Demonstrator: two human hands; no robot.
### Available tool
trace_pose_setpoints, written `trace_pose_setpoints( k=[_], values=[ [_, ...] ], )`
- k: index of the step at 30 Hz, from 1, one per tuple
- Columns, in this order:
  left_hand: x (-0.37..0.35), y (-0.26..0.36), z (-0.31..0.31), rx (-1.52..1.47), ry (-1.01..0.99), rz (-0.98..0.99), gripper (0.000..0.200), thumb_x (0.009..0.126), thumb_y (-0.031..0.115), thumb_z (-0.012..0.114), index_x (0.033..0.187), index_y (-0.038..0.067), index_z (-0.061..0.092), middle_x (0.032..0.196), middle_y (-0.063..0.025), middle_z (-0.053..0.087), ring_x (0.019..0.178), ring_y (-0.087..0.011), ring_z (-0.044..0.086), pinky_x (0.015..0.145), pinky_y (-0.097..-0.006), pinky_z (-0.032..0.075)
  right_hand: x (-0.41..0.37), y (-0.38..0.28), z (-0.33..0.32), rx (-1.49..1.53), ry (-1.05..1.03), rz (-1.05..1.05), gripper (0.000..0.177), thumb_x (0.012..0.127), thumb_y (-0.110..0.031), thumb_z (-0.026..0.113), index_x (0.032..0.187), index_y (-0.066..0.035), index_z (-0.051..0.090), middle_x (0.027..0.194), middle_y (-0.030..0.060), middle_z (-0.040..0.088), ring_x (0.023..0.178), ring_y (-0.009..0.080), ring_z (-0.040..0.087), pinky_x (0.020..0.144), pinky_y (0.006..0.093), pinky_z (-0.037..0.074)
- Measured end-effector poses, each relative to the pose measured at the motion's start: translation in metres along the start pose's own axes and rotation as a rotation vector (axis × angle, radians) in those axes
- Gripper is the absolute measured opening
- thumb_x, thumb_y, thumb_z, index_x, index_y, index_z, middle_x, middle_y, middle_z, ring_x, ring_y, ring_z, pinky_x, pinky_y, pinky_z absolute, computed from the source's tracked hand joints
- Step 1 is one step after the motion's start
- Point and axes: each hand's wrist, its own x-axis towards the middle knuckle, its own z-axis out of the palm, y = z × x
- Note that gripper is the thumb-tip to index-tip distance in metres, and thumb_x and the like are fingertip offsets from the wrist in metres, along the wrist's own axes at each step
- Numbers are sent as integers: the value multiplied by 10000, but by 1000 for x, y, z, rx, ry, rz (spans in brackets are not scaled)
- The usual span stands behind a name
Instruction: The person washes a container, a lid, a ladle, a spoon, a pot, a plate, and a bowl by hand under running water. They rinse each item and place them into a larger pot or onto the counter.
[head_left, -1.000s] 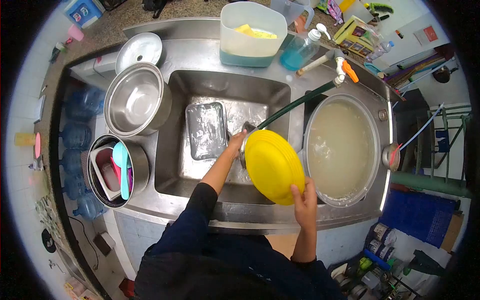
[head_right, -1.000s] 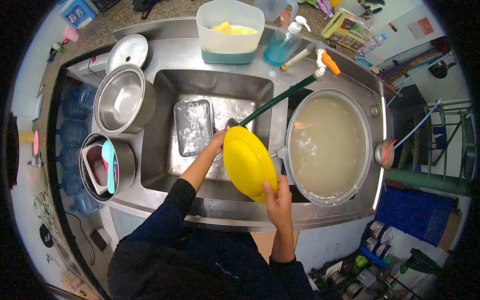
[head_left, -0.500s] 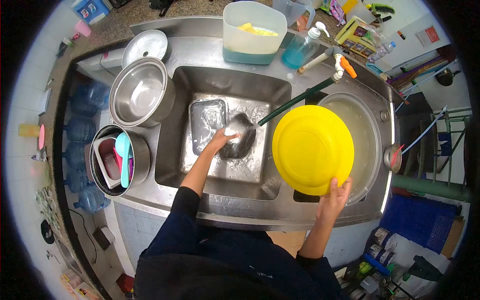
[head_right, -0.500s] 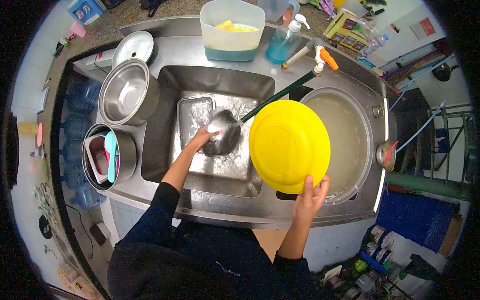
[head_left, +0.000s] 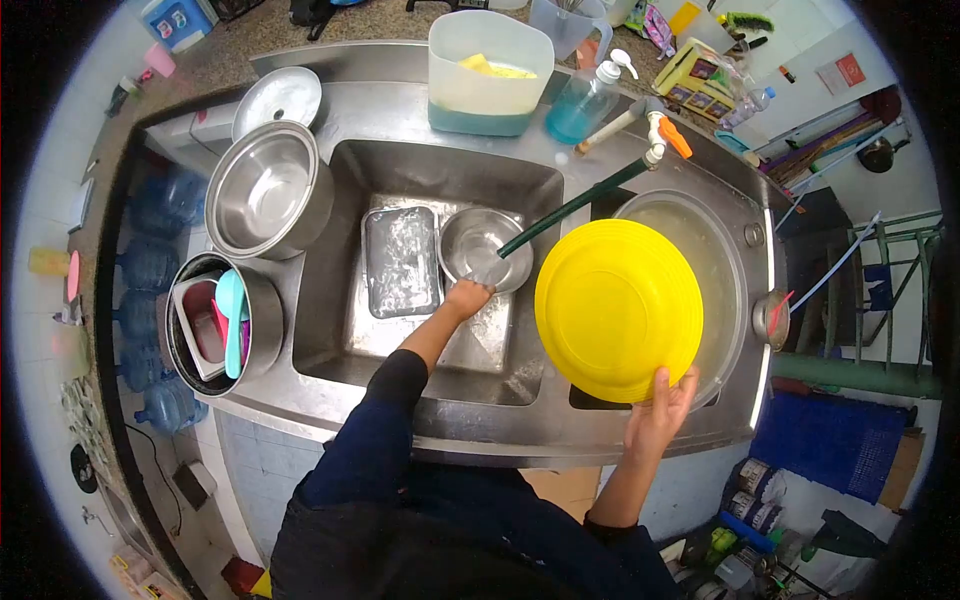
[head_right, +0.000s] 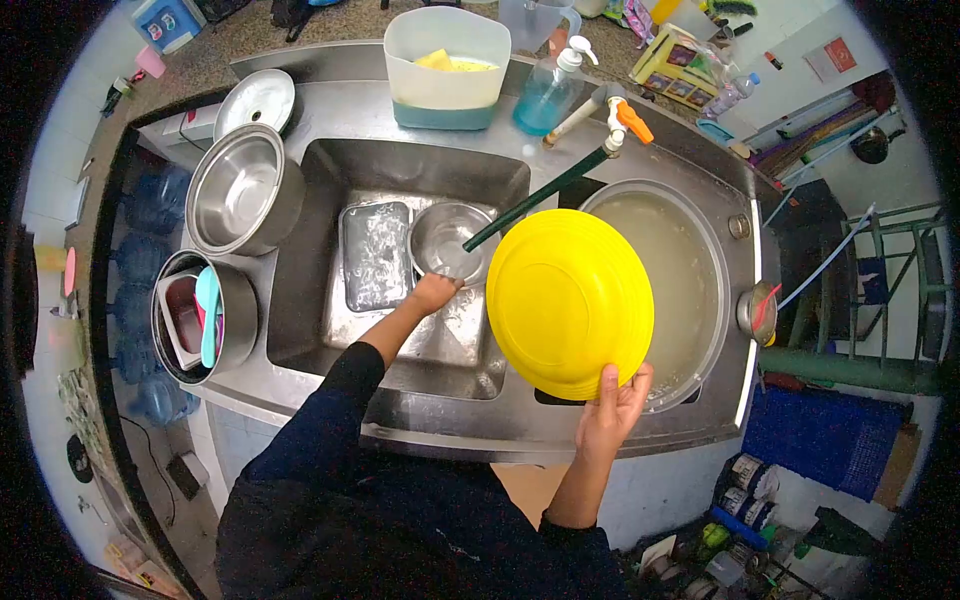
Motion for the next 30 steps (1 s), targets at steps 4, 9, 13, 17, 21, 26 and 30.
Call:
trace_pose_setpoints(
  k=[4, 9, 13, 17, 21, 26, 30],
  values=[
    [15, 5, 10, 147, 77, 108, 137, 791, 131, 467, 879, 50, 533, 690, -106, 625, 602, -244, 624, 517, -341, 491, -2, -3, -2, -16, 21, 4, 159, 872, -45, 462, 1000, -35, 369, 959, 69, 500, 871, 114, 482, 794, 259, 393],
    [19, 5, 12, 143, 178, -173, 97, 773, 117, 485, 774, 63, 566, 613, -69, 620, 553, -210, 624, 469, -333, 488, -2, -3, -6, -8, 12, -1, 165, 869, -49, 468, 1000, -30, 370, 957, 72, 502, 867, 110, 482, 797, 260, 392],
    [7, 32, 0, 146, 32, -153, 141, 792, 127, 472, 828, 62, 593, 693, -90, 633, 629, -218, 634, 501, -335, 495, 0, 9, -16, -1, 5, 12, 206, 867, -56, 475, 1041, -27, 369, 994, 82, 510, 912, 136, 496, 822, 277, 397],
    [21, 23, -11, 61, -41, -308, 165, 793, 121, 468, 827, 65, 620, 771, -106, 639, 708, -230, 640, 584, -349, 509, 2, 6, -18, -10, -51, 12, 239, 869, -64, 477, 1077, -24, 365, 1037, 95, 516, 961, 162, 512, 846, 293, 405],
    [30, 19, -23, -85, -29, -435, 163, 779, 120, 486, 805, 65, 638, 798, -122, 637, 755, -256, 635, 636, -353, 513, 4, 9, -18, -60, -100, 21, 232, 872, -66, 474, 1074, -25, 369, 1031, 94, 515, 949, 156, 512, 842, 289, 403],
    [24, 11, -58, -444, 209, -627, 247, 806, 257, 491, 791, 44, 614, 805, -143, 624, 766, -321, 614, 663, -414, 487, 3, 16, -23, -72, -101, 65, 223, 872, -67, 477, 1065, -25, 374, 1017, 86, 513, 927, 137, 506, 830, 275, 400],
    [19, -44, -17, -728, 637, -854, 441, 844, 417, 467, 728, 8, 580, 681, -183, 584, 651, -299, 588, 630, -382, 442, 5, 20, -16, -75, -177, 145, 222, 866, -72, 487, 1061, -31, 387, 1031, 81, 508, 938, 136, 502, 827, 272, 397]
  ],
)
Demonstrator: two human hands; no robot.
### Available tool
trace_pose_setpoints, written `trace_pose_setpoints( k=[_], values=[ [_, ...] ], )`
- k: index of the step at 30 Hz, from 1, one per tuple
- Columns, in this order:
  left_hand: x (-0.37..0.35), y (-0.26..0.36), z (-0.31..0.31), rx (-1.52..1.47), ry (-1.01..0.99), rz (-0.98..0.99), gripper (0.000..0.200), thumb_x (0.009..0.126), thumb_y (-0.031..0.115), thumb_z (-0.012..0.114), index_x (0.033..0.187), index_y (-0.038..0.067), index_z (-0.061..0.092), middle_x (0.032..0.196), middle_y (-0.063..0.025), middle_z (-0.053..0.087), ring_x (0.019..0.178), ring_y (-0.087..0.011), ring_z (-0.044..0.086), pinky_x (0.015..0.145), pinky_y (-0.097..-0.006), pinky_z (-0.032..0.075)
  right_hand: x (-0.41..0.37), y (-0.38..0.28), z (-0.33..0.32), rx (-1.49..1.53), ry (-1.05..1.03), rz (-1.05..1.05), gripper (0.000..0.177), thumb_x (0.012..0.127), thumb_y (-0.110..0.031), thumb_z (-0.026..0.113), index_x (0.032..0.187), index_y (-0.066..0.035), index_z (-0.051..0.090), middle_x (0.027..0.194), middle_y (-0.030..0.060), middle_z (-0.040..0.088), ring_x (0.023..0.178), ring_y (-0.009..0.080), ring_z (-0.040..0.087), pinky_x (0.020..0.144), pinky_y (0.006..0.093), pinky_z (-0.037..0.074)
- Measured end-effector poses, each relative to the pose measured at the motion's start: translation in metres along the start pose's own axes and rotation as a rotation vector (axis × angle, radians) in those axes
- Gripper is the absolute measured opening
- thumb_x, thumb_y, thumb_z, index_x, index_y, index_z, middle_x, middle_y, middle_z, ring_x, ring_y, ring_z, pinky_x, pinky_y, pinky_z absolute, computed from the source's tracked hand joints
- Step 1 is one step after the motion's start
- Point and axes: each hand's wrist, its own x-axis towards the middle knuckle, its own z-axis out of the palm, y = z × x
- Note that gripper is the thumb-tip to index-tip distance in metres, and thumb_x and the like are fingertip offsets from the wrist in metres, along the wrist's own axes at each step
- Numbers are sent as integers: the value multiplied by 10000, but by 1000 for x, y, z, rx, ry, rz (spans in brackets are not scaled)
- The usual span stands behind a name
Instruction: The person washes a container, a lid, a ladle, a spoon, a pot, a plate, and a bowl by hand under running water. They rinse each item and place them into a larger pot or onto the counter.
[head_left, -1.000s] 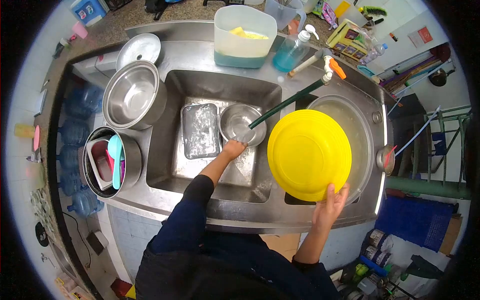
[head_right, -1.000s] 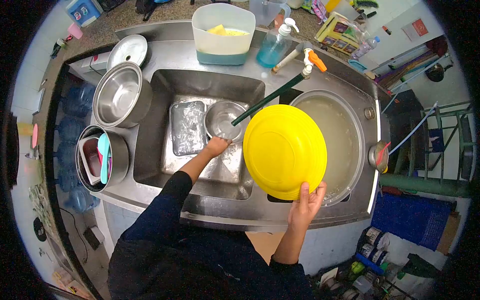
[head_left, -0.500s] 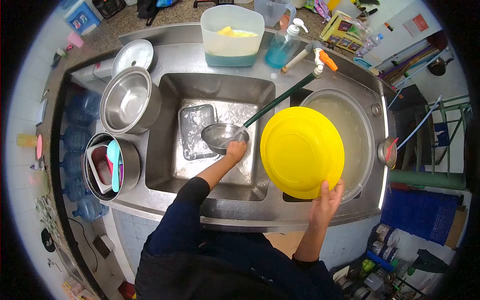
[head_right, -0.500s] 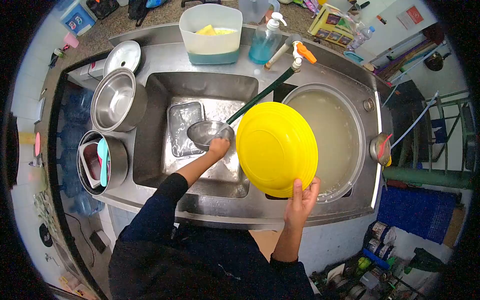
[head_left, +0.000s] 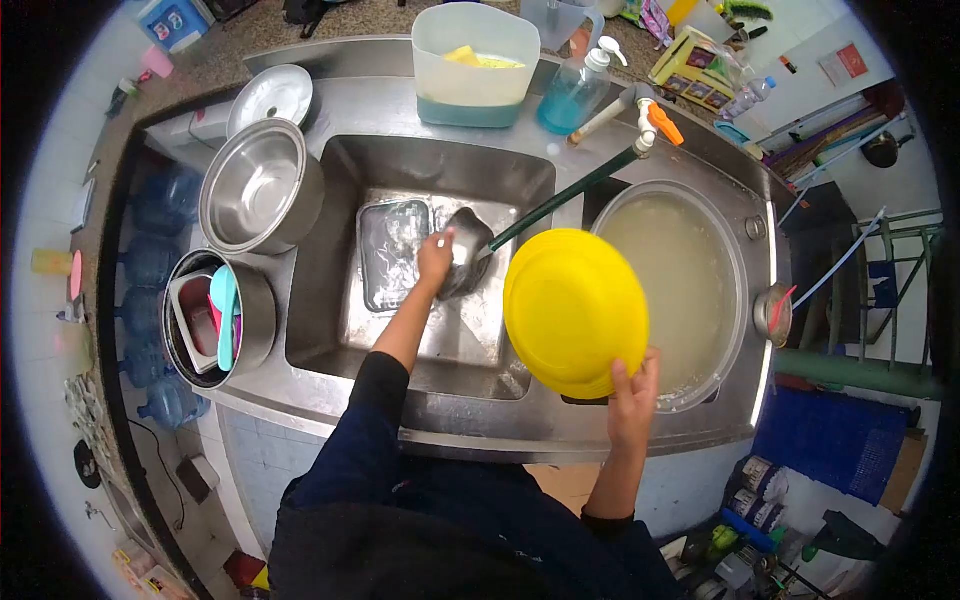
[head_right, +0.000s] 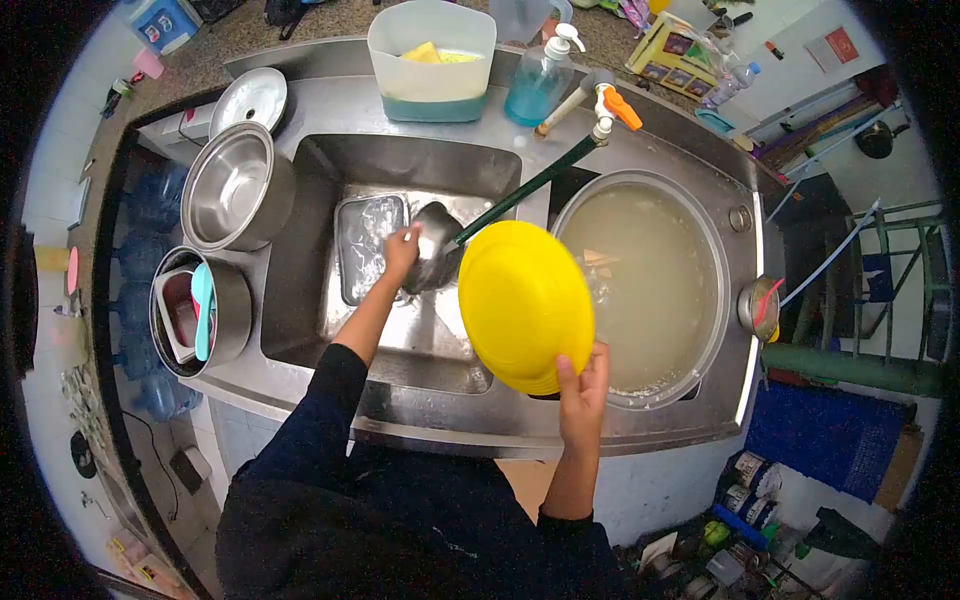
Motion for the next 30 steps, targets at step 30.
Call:
trace_pose_setpoints(
  k=[30],
  values=[
    [-29, -2, -18, -192, -325, -149, 419, 686, 370, 682, 849, -5, 591, 761, -170, 609, 712, -264, 588, 651, -353, 434, 57, 245, 78, -1091, -1078, 231, 281, 818, -258, 514, 896, 9, 555, 864, 235, 580, 825, 343, 579, 718, 394, 457]
  ],
)
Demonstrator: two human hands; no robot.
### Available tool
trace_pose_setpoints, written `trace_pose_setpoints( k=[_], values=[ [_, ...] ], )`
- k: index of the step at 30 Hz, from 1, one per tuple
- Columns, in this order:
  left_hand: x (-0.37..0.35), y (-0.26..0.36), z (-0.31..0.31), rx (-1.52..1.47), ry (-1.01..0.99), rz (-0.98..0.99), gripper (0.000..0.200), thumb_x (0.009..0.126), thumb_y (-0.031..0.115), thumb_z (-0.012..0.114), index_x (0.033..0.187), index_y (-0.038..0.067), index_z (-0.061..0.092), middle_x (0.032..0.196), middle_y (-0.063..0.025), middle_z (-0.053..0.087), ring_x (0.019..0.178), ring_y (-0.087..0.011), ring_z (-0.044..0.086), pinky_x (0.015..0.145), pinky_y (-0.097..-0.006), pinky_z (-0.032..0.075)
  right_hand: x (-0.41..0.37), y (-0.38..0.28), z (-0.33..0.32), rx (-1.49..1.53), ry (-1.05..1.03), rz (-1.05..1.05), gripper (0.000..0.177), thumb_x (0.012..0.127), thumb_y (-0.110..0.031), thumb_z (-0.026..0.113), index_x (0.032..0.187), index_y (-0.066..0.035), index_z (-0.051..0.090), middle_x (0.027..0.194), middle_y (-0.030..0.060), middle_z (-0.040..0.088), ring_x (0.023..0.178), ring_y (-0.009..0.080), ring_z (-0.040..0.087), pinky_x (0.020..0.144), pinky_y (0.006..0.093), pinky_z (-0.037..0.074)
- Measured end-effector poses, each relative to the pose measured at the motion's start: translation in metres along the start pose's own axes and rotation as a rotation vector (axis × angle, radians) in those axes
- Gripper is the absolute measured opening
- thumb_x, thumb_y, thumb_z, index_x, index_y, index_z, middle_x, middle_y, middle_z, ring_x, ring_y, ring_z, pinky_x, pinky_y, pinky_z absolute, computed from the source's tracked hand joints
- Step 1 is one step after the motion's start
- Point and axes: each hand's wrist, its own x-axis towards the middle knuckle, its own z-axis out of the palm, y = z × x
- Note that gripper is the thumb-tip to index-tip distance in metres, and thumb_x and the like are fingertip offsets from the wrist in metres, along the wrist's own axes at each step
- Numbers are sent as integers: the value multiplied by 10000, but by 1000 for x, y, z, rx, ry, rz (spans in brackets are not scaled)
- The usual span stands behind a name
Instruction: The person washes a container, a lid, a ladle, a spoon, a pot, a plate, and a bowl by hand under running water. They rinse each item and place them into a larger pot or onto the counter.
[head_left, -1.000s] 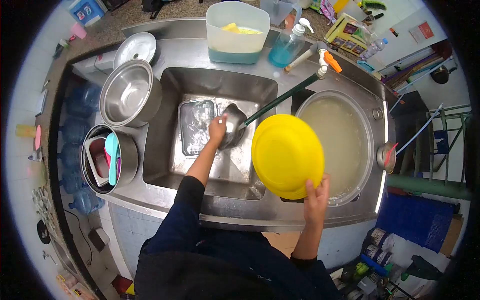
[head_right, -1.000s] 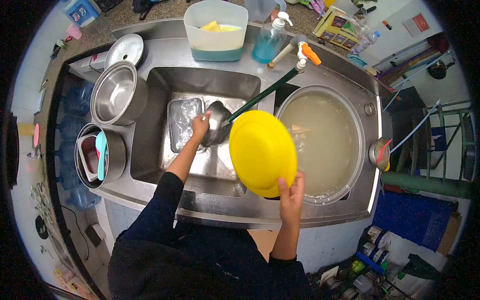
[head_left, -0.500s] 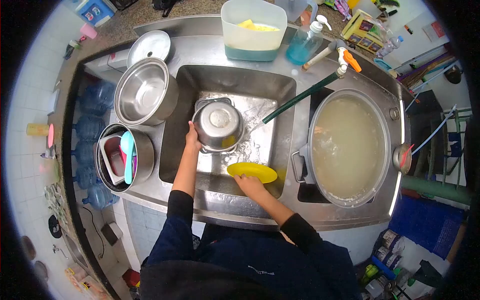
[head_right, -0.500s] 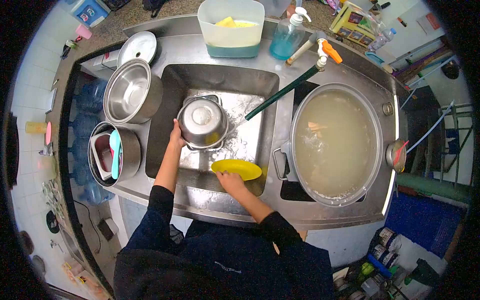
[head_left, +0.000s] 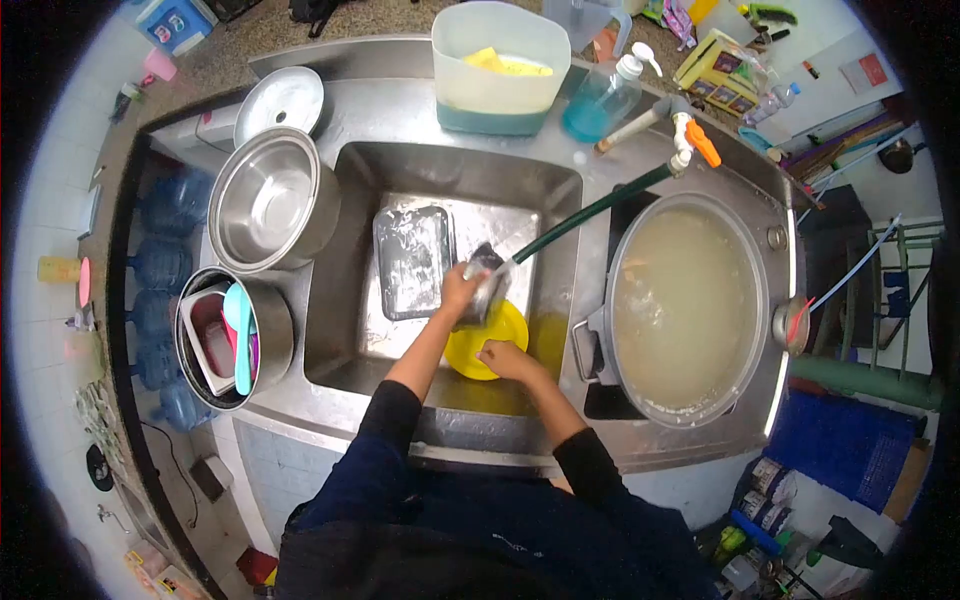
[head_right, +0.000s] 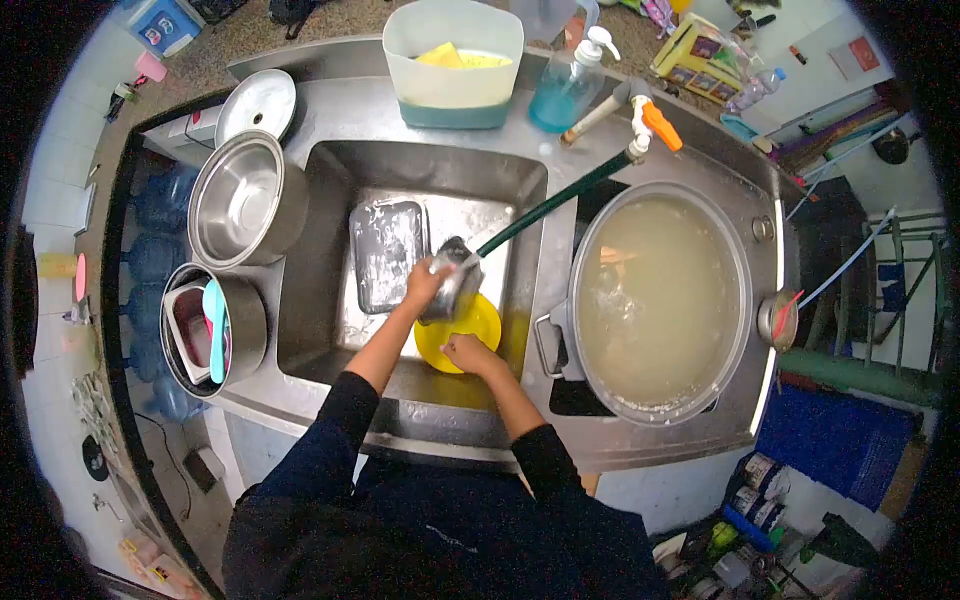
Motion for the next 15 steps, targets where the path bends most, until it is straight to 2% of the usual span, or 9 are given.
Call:
trace_pose_setpoints(
  k=[2, 4, 5, 6, 8, 10, 12, 14, 15],
  values=[
    [-1, 0, 9, -12, -69, 103, 418, 672, 359, 690, 866, 3, 591, 770, -173, 613, 727, -278, 589, 673, -357, 438, -20, -31, -57, 222, 90, -110, 304, 835, -269, 512, 882, 23, 584, 795, 192, 605, 728, 301, 591, 672, 359, 450],
    [-2, 4, 7, 39, -120, 148, 411, 678, 355, 683, 911, 31, 587, 783, -175, 613, 749, -293, 590, 689, -365, 440, -27, -85, -132, 271, 492, -317, 199, 806, -164, 521, 806, 31, 560, 790, 198, 580, 715, 305, 573, 639, 377, 440],
    [-4, 5, 6, 88, -163, 175, 373, 721, 362, 639, 918, 50, 581, 793, -184, 608, 762, -315, 590, 675, -389, 438, -21, -107, -168, 126, 750, -327, 126, 794, -99, 516, 823, 11, 570, 781, 182, 567, 722, 298, 564, 633, 364, 435],
    [-7, 5, 2, 140, -206, 202, 341, 765, 369, 594, 926, 69, 576, 803, -194, 603, 776, -337, 591, 661, -412, 437, -13, -138, -213, 53, 1074, -659, 106, 793, -57, 500, 842, 7, 569, 794, 182, 553, 750, 312, 556, 635, 360, 435],
    [-25, 36, -24, 168, -210, 144, 337, 786, 377, 565, 906, 62, 571, 787, -195, 598, 756, -340, 587, 641, -413, 435, 13, -174, -288, -153, 1276, -673, 112, 782, -8, 490, 869, 15, 557, 808, 183, 547, 770, 338, 545, 668, 379, 429],
    [-31, 22, -35, 162, -65, 241, 379, 834, 406, 495, 854, 31, 550, 671, -172, 570, 638, -290, 578, 585, -377, 430, 84, -172, -361, -321, 1073, -573, 222, 766, -43, 512, 978, 3, 560, 969, 183, 559, 894, 342, 537, 777, 387, 424],
    [-38, 16, -54, -94, -45, 37, 380, 859, 407, 467, 845, 38, 553, 688, -115, 578, 655, -189, 558, 609, -325, 425, 150, -152, -393, -381, 904, -426, 267, 764, -74, 523, 1022, -17, 562, 1044, 176, 555, 963, 333, 528, 835, 387, 414],
    [-50, 18, -75, -369, -44, -190, 390, 890, 401, 419, 930, 41, 565, 822, -69, 597, 770, -128, 528, 694, -281, 416, 208, -138, -399, -534, 469, -390, 329, 741, -148, 562, 1063, -80, 574, 1152, 144, 521, 1088, 304, 471, 943, 383, 345],
    [-63, 41, -88, -622, -64, -184, 421, 903, 398, 390, 1036, 27, 540, 975, -50, 578, 874, -117, 512, 784, -265, 400, 204, -155, -391, -522, 498, -158, 356, 737, -167, 564, 1088, -107, 564, 1168, 129, 515, 1118, 294, 448, 964, 382, 320]
  ],
)
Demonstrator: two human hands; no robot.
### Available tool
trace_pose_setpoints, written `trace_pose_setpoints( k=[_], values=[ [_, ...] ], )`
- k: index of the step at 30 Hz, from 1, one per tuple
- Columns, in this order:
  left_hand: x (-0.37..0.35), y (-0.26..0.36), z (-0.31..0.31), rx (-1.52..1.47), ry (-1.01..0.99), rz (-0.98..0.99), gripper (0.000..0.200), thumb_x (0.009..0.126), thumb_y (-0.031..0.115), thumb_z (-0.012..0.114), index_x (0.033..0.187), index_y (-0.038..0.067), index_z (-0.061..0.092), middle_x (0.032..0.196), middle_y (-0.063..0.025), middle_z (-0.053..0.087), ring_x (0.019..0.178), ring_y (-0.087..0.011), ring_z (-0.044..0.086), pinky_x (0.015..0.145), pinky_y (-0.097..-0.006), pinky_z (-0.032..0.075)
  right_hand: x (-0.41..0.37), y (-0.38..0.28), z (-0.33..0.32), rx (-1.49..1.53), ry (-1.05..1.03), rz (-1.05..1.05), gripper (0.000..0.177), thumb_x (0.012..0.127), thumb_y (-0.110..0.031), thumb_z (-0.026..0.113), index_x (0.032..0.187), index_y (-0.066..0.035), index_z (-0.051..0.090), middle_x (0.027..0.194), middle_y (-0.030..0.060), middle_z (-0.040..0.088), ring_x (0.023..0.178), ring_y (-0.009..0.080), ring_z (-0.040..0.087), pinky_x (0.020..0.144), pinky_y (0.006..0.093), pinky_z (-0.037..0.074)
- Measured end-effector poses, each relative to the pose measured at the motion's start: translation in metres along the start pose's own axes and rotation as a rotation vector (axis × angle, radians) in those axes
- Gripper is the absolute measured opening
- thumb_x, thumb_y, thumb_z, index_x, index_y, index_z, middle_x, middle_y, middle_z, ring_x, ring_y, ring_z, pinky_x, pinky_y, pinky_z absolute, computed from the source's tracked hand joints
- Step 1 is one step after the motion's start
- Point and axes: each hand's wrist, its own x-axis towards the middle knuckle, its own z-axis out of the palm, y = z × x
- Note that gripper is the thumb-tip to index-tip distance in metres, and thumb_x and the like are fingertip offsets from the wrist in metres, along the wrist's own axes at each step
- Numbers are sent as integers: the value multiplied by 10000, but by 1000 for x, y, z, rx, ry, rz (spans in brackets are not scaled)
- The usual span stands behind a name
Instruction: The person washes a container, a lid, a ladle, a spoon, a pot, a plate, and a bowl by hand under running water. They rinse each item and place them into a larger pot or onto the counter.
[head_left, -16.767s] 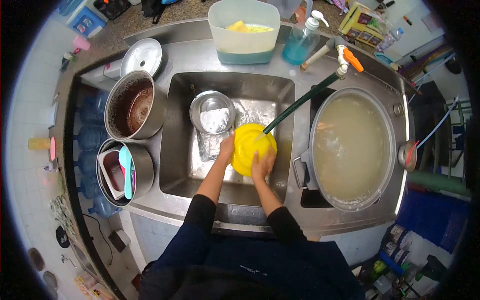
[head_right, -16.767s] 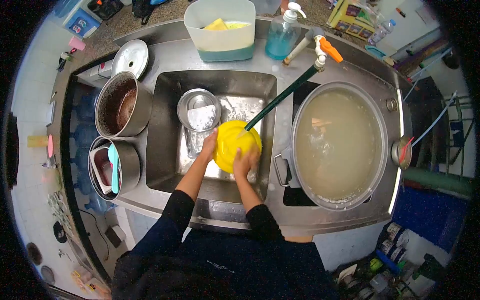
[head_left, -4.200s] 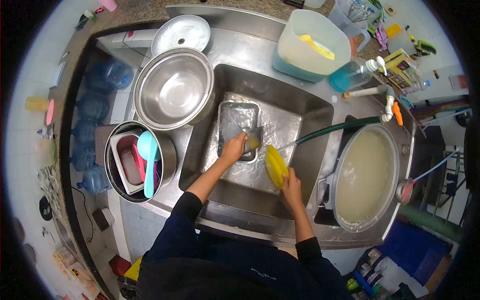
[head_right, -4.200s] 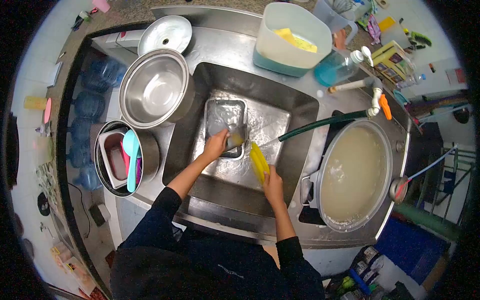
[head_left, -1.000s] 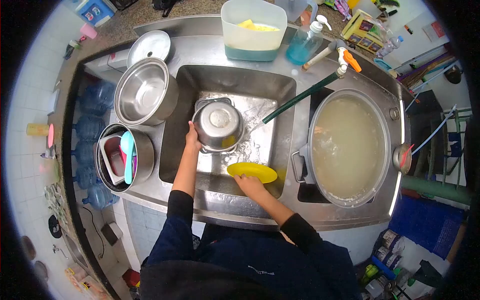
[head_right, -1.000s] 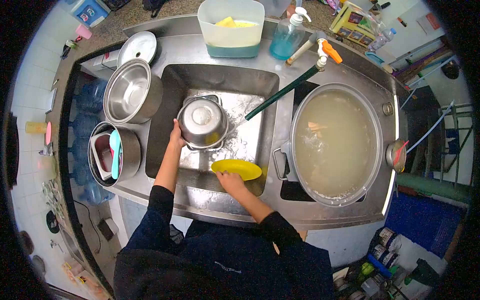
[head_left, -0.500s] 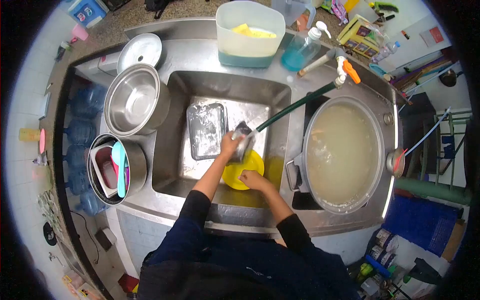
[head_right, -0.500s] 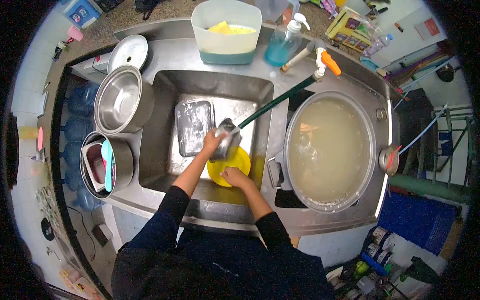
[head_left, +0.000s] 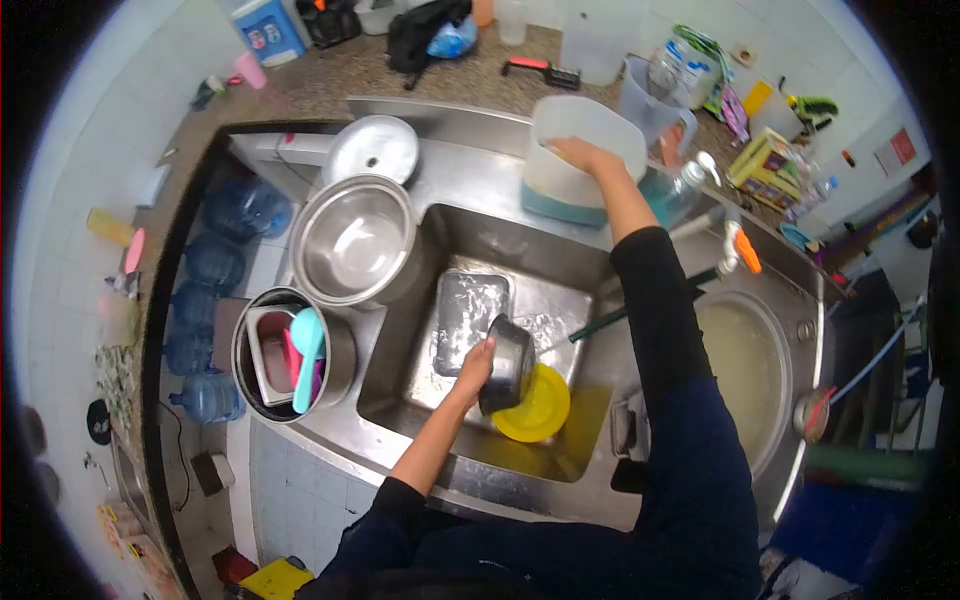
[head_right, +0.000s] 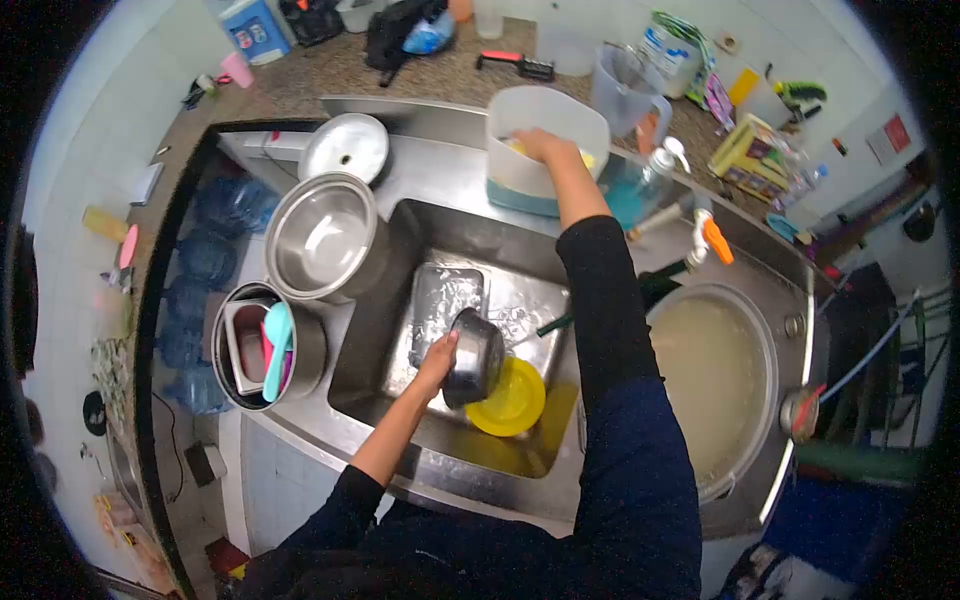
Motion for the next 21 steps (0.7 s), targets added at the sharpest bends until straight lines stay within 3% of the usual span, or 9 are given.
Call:
trace_pose_setpoints(
  k=[1, 5, 7, 9, 12, 15, 17, 18, 21],
  values=[
    [-3, 5, -6, -44, 31, -28, 463, 904, 403, 382, 1089, -3, 507, 1011, -57, 568, 904, -123, 519, 829, -259, 390, 0, -12, 3, -41, -38, 225, 383, 733, -186, 566, 1113, -133, 554, 1184, 114, 508, 1147, 284, 425, 984, 381, 296],
    [-13, 33, -20, -280, -3, -208, 564, 885, 484, 344, 1144, -1, 470, 1063, -99, 554, 936, -183, 552, 823, -318, 437, 1, -4, -29, -425, -3, -47, 433, 706, -178, 609, 1124, -128, 507, 1018, 194, 569, 981, 335, 530, 846, 395, 423],
    [-11, 38, -21, -283, -24, -193, 606, 874, 517, 323, 1155, -4, 453, 1072, -114, 550, 953, -201, 557, 822, -336, 448, -17, 2, -50, -37, 424, -53, 337, 709, -173, 628, 1018, -89, 525, 919, 227, 579, 885, 350, 558, 734, 387, 466],
    [-4, 39, -14, -336, -46, -133, 602, 887, 516, 276, 1149, 8, 465, 1046, -106, 560, 933, -191, 562, 820, -323, 444, -67, -27, -92, 241, 528, 63, 261, 730, -163, 621, 955, -81, 517, 905, 193, 587, 877, 297, 578, 708, 366, 466],
    [-13, 69, 7, -388, -40, -134, 607, 887, 516, 261, 1150, 4, 452, 1034, -114, 559, 903, -196, 575, 794, -334, 467, -135, -46, -92, 756, 333, 4, 234, 754, -166, 605, 965, -105, 524, 889, 120, 583, 839, 227, 580, 707, 333, 461],
    [-11, 83, 27, -346, -41, -88, 605, 891, 510, 261, 1148, -5, 448, 1031, -118, 558, 896, -197, 576, 784, -334, 471, -175, -55, 7, 819, 156, -12, 220, 784, -138, 564, 1002, -112, 550, 901, 56, 572, 797, 182, 556, 714, 304, 454],
    [-8, 81, 35, -266, -89, -24, 654, 864, 554, 304, 1179, -6, 426, 1123, -124, 513, 1006, -206, 516, 861, -341, 411, -193, -69, 83, 875, 71, 76, 240, 793, -181, 572, 986, -39, 570, 960, 96, 576, 884, 195, 546, 765, 313, 441],
    [-9, 82, 40, -262, -57, 24, 637, 871, 540, 304, 1170, -6, 435, 1116, -124, 517, 1001, -202, 516, 863, -336, 405, -182, -50, 151, 617, 91, 90, 282, 800, -227, 568, 988, -16, 562, 1088, 166, 513, 929, 250, 530, 779, 344, 428],
    [-7, 73, 42, -241, 24, 153, 587, 894, 494, 292, 1163, -5, 445, 1103, -129, 523, 988, -197, 518, 855, -326, 408, -258, -134, 130, 402, 388, 117, 378, 803, -301, 538, 1028, 3, 526, 1066, 210, 437, 937, 362, 467, 809, 408, 399]
  ],
)
